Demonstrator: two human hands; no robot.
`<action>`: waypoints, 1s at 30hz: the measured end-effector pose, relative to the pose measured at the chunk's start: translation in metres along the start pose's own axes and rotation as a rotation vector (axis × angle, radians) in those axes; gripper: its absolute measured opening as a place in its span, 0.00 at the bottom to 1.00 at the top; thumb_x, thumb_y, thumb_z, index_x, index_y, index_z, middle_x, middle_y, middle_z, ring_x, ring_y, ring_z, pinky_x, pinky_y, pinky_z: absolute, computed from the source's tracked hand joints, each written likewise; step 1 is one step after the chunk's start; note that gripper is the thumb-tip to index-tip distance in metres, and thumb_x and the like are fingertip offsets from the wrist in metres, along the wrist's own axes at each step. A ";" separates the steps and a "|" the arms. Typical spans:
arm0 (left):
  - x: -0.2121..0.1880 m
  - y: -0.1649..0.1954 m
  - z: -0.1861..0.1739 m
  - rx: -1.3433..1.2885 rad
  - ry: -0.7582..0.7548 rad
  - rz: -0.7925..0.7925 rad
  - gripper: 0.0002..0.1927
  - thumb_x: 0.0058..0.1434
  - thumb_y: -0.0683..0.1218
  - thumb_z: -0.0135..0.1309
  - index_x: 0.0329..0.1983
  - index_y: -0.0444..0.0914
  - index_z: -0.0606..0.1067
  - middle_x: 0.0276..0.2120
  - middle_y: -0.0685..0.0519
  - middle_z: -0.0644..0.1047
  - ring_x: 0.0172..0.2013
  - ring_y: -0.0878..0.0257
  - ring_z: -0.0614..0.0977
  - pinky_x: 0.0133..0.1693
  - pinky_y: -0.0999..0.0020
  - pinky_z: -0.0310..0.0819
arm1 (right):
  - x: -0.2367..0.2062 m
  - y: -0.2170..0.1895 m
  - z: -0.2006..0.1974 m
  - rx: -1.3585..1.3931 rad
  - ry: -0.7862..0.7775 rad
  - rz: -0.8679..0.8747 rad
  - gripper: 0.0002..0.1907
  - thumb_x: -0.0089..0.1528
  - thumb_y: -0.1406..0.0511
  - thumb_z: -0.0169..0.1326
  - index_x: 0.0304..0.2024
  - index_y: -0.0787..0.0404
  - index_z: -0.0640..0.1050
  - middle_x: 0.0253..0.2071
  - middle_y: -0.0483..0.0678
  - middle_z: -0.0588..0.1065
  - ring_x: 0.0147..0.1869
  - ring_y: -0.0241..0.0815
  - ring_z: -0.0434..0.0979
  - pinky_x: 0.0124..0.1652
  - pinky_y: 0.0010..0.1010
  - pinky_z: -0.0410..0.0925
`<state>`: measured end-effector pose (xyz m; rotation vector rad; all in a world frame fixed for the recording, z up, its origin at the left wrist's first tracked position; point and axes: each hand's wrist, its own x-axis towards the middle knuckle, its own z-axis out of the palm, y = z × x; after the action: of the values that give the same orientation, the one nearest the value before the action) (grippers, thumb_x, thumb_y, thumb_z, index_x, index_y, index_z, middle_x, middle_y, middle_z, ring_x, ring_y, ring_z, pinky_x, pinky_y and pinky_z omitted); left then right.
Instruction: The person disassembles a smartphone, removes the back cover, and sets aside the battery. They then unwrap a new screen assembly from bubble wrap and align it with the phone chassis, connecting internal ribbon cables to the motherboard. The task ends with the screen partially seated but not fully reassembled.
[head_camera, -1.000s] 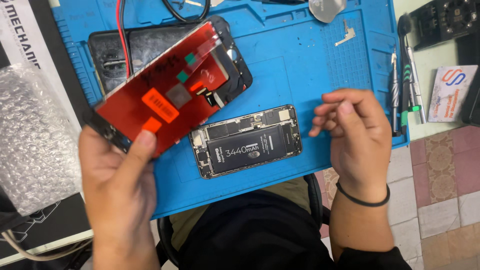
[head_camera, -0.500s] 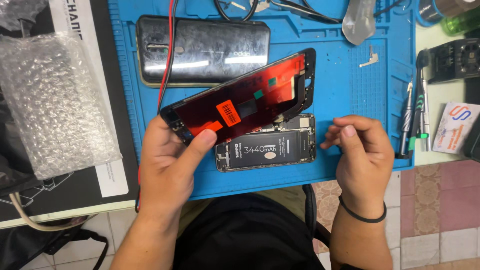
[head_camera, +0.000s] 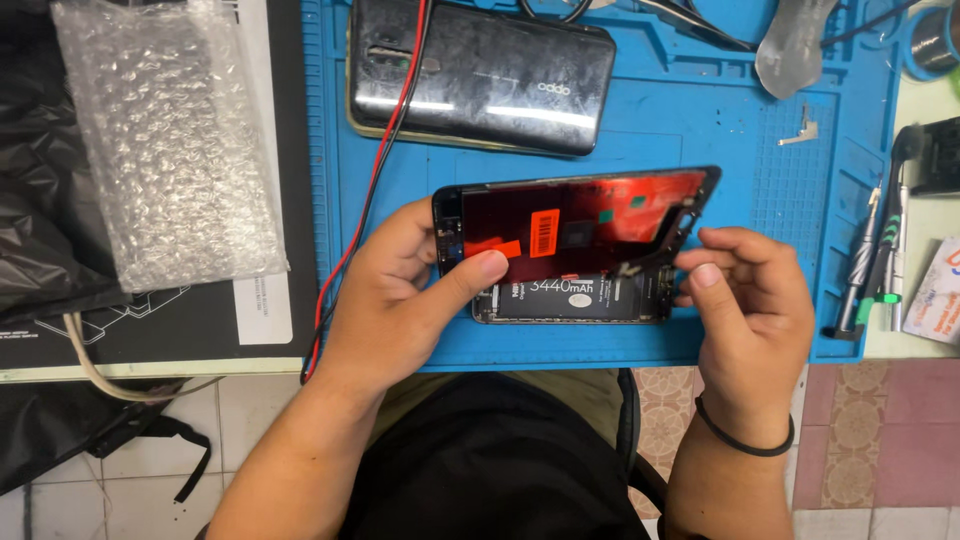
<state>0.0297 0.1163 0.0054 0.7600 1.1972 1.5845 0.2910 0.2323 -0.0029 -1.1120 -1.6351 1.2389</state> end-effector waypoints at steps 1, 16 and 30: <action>0.000 0.001 0.001 0.004 -0.008 -0.020 0.18 0.67 0.38 0.59 0.58 0.32 0.73 0.49 0.50 0.82 0.49 0.67 0.83 0.54 0.70 0.77 | 0.000 0.000 -0.001 -0.014 -0.003 0.014 0.13 0.72 0.71 0.55 0.58 0.66 0.74 0.47 0.47 0.77 0.46 0.31 0.75 0.45 0.23 0.71; 0.004 0.013 0.010 0.167 -0.041 0.014 0.17 0.65 0.38 0.59 0.56 0.32 0.72 0.48 0.51 0.81 0.50 0.67 0.83 0.54 0.71 0.78 | -0.004 0.011 -0.006 0.135 -0.141 -0.045 0.09 0.70 0.76 0.57 0.53 0.70 0.75 0.43 0.46 0.78 0.43 0.28 0.75 0.45 0.18 0.68; 0.062 0.040 -0.004 0.410 -0.286 -0.022 0.16 0.61 0.41 0.65 0.51 0.37 0.76 0.42 0.55 0.82 0.44 0.68 0.84 0.48 0.72 0.81 | 0.010 0.000 0.006 0.071 0.025 0.007 0.10 0.72 0.73 0.57 0.55 0.67 0.76 0.42 0.47 0.77 0.37 0.27 0.71 0.38 0.18 0.65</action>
<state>-0.0076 0.1713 0.0373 1.1882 1.3231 1.1733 0.2828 0.2401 -0.0033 -1.0863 -1.5581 1.2733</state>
